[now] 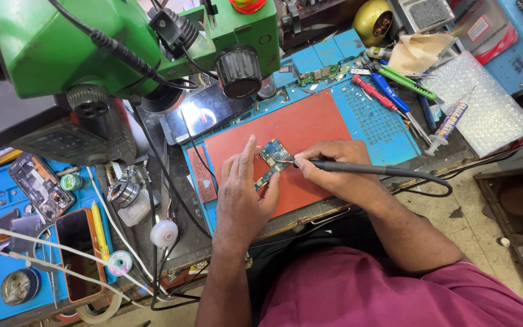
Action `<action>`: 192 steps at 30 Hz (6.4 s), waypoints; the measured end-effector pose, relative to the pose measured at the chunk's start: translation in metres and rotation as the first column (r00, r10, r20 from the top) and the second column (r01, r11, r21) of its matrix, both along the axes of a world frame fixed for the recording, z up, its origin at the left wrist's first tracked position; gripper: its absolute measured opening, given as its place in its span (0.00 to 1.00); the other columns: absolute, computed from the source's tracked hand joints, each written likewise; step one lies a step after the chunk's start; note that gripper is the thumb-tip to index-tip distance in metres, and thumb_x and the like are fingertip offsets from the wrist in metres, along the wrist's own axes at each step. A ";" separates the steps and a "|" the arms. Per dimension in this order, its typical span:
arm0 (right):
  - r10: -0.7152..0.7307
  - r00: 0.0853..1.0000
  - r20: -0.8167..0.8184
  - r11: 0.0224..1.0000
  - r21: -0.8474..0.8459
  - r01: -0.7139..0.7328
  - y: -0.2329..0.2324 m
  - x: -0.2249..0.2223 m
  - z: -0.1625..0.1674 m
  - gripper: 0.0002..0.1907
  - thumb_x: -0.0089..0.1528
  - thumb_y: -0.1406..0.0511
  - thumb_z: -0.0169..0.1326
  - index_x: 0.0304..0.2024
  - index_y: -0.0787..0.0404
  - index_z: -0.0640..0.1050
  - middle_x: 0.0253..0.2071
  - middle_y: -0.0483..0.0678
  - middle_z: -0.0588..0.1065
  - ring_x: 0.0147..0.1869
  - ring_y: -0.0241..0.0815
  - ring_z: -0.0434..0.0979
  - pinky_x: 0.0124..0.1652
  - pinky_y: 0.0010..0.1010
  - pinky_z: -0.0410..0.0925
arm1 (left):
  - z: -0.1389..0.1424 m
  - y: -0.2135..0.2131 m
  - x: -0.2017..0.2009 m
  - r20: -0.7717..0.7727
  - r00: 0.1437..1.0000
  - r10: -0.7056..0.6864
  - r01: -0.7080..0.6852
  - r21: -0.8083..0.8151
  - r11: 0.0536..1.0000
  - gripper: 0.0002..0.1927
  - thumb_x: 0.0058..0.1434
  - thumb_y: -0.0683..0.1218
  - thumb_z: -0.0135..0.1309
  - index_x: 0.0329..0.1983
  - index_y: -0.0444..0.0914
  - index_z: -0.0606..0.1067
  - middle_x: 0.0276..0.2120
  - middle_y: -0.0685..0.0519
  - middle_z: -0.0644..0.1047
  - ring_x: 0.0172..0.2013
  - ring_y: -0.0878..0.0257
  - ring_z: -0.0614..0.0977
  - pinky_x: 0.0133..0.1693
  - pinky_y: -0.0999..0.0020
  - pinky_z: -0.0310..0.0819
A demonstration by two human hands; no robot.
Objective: The person solders a small circuit board using a soldering iron and applies flux paste from a syringe. They repeatedly heat and reflow solder on various points of the board while holding it steady with the other hand.
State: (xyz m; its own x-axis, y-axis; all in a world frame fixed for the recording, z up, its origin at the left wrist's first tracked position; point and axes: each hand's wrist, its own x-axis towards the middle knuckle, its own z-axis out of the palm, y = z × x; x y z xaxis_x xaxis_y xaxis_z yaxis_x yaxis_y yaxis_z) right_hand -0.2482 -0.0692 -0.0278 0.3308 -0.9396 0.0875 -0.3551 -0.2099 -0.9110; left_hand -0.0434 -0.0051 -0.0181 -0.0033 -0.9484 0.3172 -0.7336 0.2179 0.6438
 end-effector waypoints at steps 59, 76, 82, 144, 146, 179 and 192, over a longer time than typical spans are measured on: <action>-0.023 0.999 -0.026 0.999 -0.034 0.022 0.008 0.003 -0.004 0.10 0.61 0.63 0.63 0.40 0.62 0.86 0.29 0.44 0.82 0.30 0.28 0.79 0.30 0.22 0.70 | -0.004 0.009 0.004 -0.001 1.000 -0.025 0.025 -0.025 0.999 0.40 0.60 0.43 0.63 0.73 0.29 0.59 0.57 0.40 0.75 0.59 0.44 0.74 0.61 0.52 0.67; -0.030 0.999 -0.011 1.000 0.008 0.030 0.008 0.004 -0.003 0.09 0.61 0.64 0.62 0.40 0.63 0.86 0.27 0.43 0.82 0.28 0.27 0.77 0.28 0.21 0.69 | -0.007 0.009 0.004 -0.017 1.000 -0.005 0.004 -0.038 0.999 0.39 0.61 0.43 0.63 0.72 0.30 0.60 0.57 0.44 0.76 0.57 0.48 0.75 0.59 0.54 0.69; -0.054 0.999 -0.008 0.998 0.043 0.054 0.008 0.005 -0.009 0.09 0.62 0.64 0.63 0.40 0.63 0.85 0.25 0.43 0.80 0.27 0.27 0.75 0.27 0.21 0.67 | -0.012 0.009 0.006 -0.018 1.000 0.015 -0.016 -0.027 1.000 0.41 0.60 0.44 0.65 0.73 0.30 0.60 0.55 0.46 0.77 0.55 0.48 0.76 0.57 0.55 0.71; -0.029 0.999 -0.020 0.996 -0.083 0.027 0.002 0.009 -0.010 0.07 0.61 0.65 0.64 0.38 0.63 0.85 0.29 0.45 0.82 0.29 0.28 0.78 0.29 0.22 0.69 | -0.008 0.000 0.008 0.000 1.000 0.017 -0.017 -0.015 1.000 0.41 0.58 0.45 0.66 0.71 0.30 0.62 0.52 0.44 0.77 0.52 0.48 0.77 0.55 0.54 0.71; -0.034 0.999 -0.018 0.995 -0.097 0.032 0.002 0.009 -0.010 0.07 0.61 0.65 0.64 0.38 0.63 0.85 0.29 0.45 0.82 0.29 0.29 0.79 0.30 0.22 0.69 | -0.008 0.000 0.008 0.002 1.000 0.015 -0.015 -0.016 1.000 0.41 0.58 0.45 0.66 0.71 0.30 0.61 0.52 0.44 0.77 0.52 0.48 0.77 0.55 0.54 0.71; -0.014 1.000 -0.027 0.988 -0.152 0.010 0.002 0.007 -0.013 0.07 0.59 0.65 0.65 0.37 0.63 0.85 0.30 0.46 0.82 0.30 0.30 0.79 0.31 0.22 0.70 | -0.006 0.002 0.008 -0.021 1.000 0.011 -0.011 -0.006 1.000 0.41 0.57 0.44 0.67 0.71 0.30 0.62 0.50 0.46 0.77 0.52 0.49 0.77 0.55 0.55 0.71; -0.053 0.998 -0.025 0.995 -0.080 0.051 0.003 0.006 -0.013 0.07 0.59 0.65 0.65 0.37 0.62 0.86 0.30 0.46 0.83 0.29 0.31 0.80 0.30 0.23 0.70 | -0.010 0.003 0.009 -0.015 1.000 0.016 -0.016 -0.017 1.000 0.42 0.57 0.45 0.67 0.71 0.30 0.62 0.51 0.45 0.77 0.52 0.49 0.77 0.55 0.55 0.71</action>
